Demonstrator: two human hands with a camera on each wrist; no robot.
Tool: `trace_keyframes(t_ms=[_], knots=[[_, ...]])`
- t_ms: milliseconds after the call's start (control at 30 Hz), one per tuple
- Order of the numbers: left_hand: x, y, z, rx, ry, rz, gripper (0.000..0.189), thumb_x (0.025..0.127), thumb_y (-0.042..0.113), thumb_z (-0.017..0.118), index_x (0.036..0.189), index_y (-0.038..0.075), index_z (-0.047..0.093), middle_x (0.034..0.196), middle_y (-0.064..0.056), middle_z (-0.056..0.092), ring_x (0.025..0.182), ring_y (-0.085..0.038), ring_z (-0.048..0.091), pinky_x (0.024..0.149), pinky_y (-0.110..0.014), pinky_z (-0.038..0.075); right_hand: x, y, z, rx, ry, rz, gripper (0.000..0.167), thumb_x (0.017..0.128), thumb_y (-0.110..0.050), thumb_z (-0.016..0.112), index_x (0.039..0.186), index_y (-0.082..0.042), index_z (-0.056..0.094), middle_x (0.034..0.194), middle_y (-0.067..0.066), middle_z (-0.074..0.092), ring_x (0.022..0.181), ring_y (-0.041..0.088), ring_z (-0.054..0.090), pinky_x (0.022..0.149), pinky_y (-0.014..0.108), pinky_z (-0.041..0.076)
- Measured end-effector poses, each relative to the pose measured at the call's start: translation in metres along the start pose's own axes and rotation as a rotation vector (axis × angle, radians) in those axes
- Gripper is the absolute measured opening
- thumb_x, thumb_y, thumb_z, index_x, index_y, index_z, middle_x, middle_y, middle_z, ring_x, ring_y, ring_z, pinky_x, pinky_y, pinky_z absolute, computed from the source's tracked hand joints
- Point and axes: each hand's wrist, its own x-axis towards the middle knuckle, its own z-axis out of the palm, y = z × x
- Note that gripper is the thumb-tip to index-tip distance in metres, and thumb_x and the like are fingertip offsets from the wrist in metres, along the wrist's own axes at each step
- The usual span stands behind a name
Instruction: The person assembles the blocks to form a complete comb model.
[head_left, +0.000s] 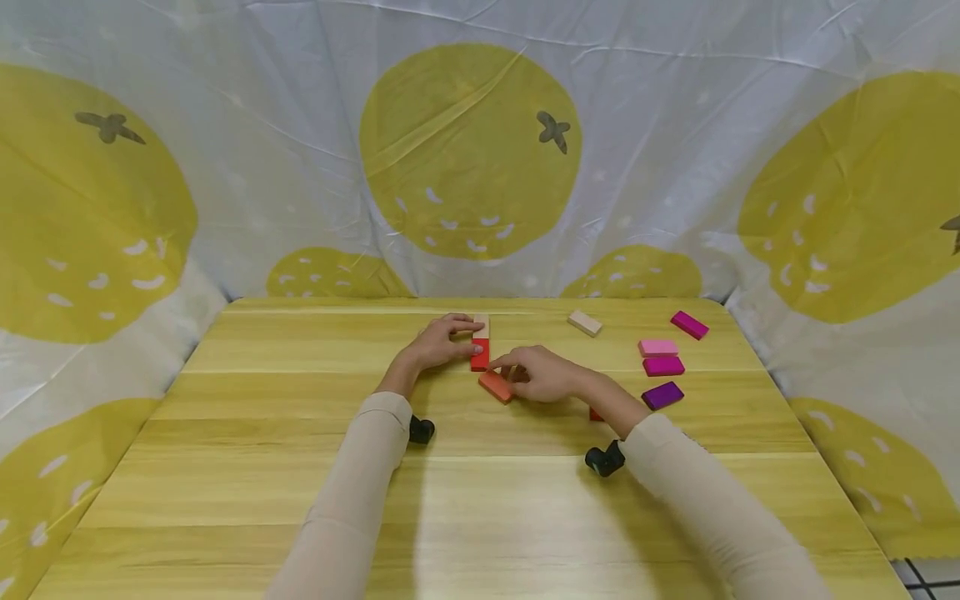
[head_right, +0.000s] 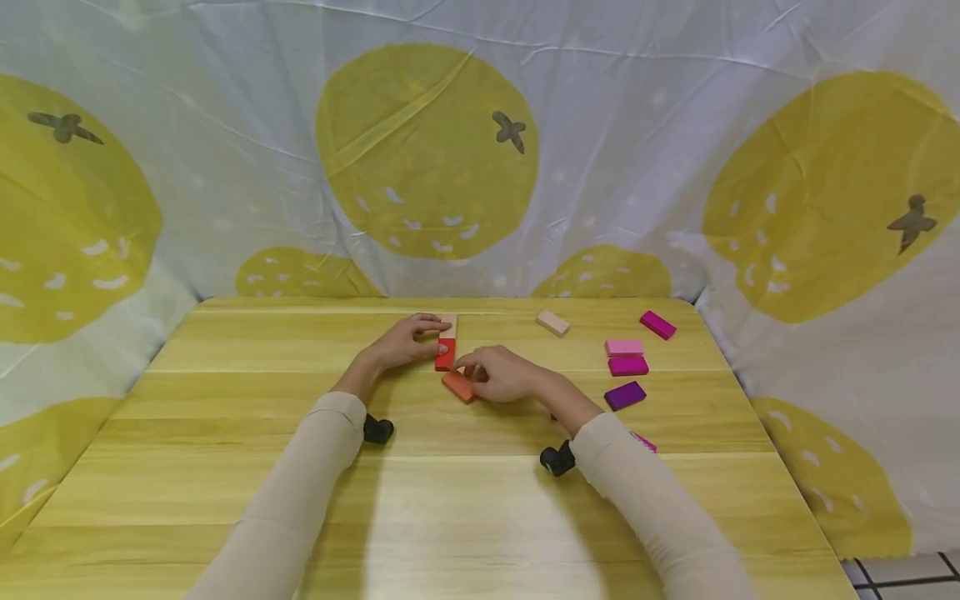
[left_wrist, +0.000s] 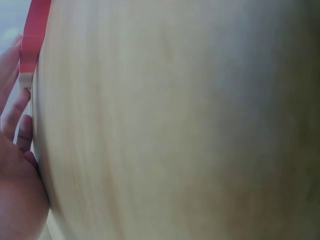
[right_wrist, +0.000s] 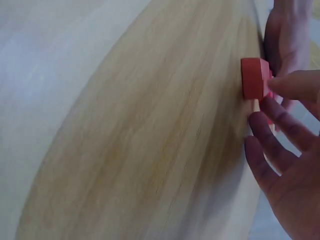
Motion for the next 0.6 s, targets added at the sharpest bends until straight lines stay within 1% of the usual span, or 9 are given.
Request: trace_keyframes(t_ms=[67,133,267,333,500,600], knots=[[0.001,0.000,0.000,0.005,-0.001,0.001,0.055,0.097,0.029,0.075,0.148,0.016,0.060,0.156,-0.011,0.045,0.146,-0.033,0.036,0.116,-0.056,0.029,-0.001,0.001,-0.001,-0.031,-0.026,-0.035,0.042,0.100,-0.008,0.068,0.142,-0.008,0.065,0.117,0.004,0.069,0.095,0.016,0.061,0.085,0.035,0.051],[0.001,0.000,0.000,0.010,-0.002,0.004,0.055,0.098,0.029,0.075,0.149,0.017,0.060,0.157,-0.011,0.045,0.147,-0.033,0.036,0.116,-0.056,0.029,-0.002,-0.001,-0.001,-0.048,-0.036,-0.045,0.041,0.101,-0.010,0.069,0.142,-0.008,0.065,0.120,0.006,0.070,0.097,0.017,0.061,0.086,0.035,0.051],[0.001,0.000,0.000,0.016,0.003,0.014,0.054,0.098,0.030,0.074,0.149,0.016,0.060,0.156,-0.012,0.045,0.146,-0.034,0.036,0.116,-0.058,0.028,0.000,-0.005,0.003,-0.049,-0.024,-0.016,0.041,0.101,-0.016,0.071,0.141,-0.008,0.065,0.124,0.006,0.071,0.109,0.017,0.064,0.095,0.035,0.051],[0.000,0.000,0.000,0.021,0.006,0.013,0.054,0.098,0.030,0.074,0.149,0.017,0.060,0.156,-0.012,0.046,0.146,-0.034,0.036,0.115,-0.059,0.027,0.001,-0.007,0.005,-0.044,-0.010,0.002,0.042,0.100,-0.018,0.072,0.140,-0.008,0.066,0.124,0.005,0.071,0.110,0.017,0.065,0.096,0.035,0.051],[0.001,0.000,0.001,0.029,0.000,-0.005,0.055,0.098,0.031,0.074,0.150,0.017,0.059,0.157,-0.011,0.044,0.147,-0.034,0.034,0.116,-0.061,0.024,0.004,-0.013,0.009,-0.047,0.041,0.038,0.040,0.097,-0.020,0.076,0.135,-0.007,0.070,0.118,0.004,0.073,0.101,0.016,0.066,0.091,0.034,0.053],[0.002,0.000,0.000,0.013,-0.002,-0.017,0.055,0.099,0.032,0.073,0.151,0.018,0.058,0.159,-0.011,0.042,0.146,-0.034,0.036,0.116,-0.060,0.025,0.006,-0.015,0.010,-0.067,0.068,0.057,0.039,0.097,-0.022,0.076,0.133,-0.008,0.072,0.114,0.003,0.074,0.098,0.015,0.066,0.089,0.033,0.053]])
